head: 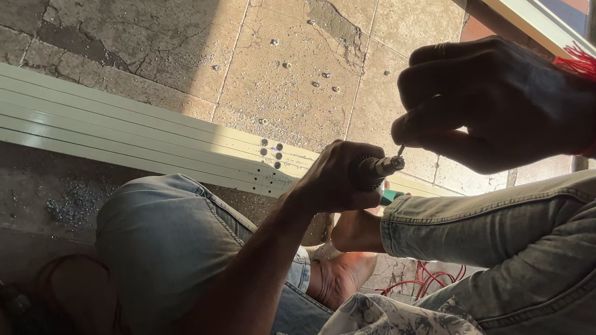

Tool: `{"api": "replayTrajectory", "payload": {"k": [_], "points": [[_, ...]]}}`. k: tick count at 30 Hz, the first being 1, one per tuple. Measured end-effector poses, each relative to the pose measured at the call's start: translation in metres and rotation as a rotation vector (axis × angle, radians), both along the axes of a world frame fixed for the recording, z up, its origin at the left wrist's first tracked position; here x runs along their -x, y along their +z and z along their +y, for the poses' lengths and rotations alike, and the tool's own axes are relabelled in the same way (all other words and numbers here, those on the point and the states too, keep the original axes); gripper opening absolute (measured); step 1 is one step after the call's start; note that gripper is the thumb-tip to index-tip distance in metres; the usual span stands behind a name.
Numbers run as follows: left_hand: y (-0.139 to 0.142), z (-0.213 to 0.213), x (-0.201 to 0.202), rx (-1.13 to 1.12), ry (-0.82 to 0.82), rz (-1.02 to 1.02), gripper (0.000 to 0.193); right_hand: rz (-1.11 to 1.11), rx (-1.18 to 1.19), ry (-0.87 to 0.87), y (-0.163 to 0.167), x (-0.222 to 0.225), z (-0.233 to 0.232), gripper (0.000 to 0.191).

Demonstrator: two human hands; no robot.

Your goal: The person sits on the floor and uses a power drill to create holes in a long, white metal profile. They repeatedly insert small metal pins into the drill chuck and drill them into the profile.

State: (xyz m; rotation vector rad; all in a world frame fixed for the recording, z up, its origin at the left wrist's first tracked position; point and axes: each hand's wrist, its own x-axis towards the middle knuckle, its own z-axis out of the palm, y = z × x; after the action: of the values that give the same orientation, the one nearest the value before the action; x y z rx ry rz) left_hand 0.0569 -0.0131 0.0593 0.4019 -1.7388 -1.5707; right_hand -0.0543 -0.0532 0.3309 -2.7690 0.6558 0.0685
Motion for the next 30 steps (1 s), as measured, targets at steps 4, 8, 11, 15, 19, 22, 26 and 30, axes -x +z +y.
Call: {"api": "replayTrajectory", "payload": {"k": [4, 8, 11, 15, 19, 22, 26, 30], "points": [[0.001, -0.001, -0.002, -0.033, -0.041, -0.038, 0.041, -0.022, -0.054, -0.039, -0.008, 0.013, 0.002, 0.008], [-0.001, -0.001, -0.006, -0.072, -0.045, -0.076, 0.042, -0.044, -0.167, -0.328, -0.028, 0.019, 0.013, 0.009], [-0.007, -0.003, -0.008, -0.091, -0.01, -0.024, 0.046, -0.064, -0.25, -0.536, -0.04, 0.012, 0.017, 0.013], [-0.014, -0.008, 0.002, -0.037, 0.045, -0.007, 0.035, -0.853, -1.058, -0.776, -0.018, 0.008, 0.01, 0.019], [-0.016, -0.011, 0.007, -0.048, 0.075, -0.008, 0.027, -0.594, -0.525, -0.786, 0.014, 0.012, 0.005, 0.025], [-0.012, -0.011, 0.004, 0.065, 0.09, -0.013, 0.029, -0.273, -0.202, -0.676, 0.009, 0.008, 0.003, 0.03], [-0.002, -0.007, -0.002, -0.017, 0.027, -0.049, 0.023, 0.01, 0.03, -0.389, 0.0, 0.005, -0.001, 0.02], [0.009, -0.006, -0.005, -0.062, -0.012, -0.03, 0.019, -0.021, 0.035, -0.244, 0.002, 0.006, -0.001, 0.005]]}}
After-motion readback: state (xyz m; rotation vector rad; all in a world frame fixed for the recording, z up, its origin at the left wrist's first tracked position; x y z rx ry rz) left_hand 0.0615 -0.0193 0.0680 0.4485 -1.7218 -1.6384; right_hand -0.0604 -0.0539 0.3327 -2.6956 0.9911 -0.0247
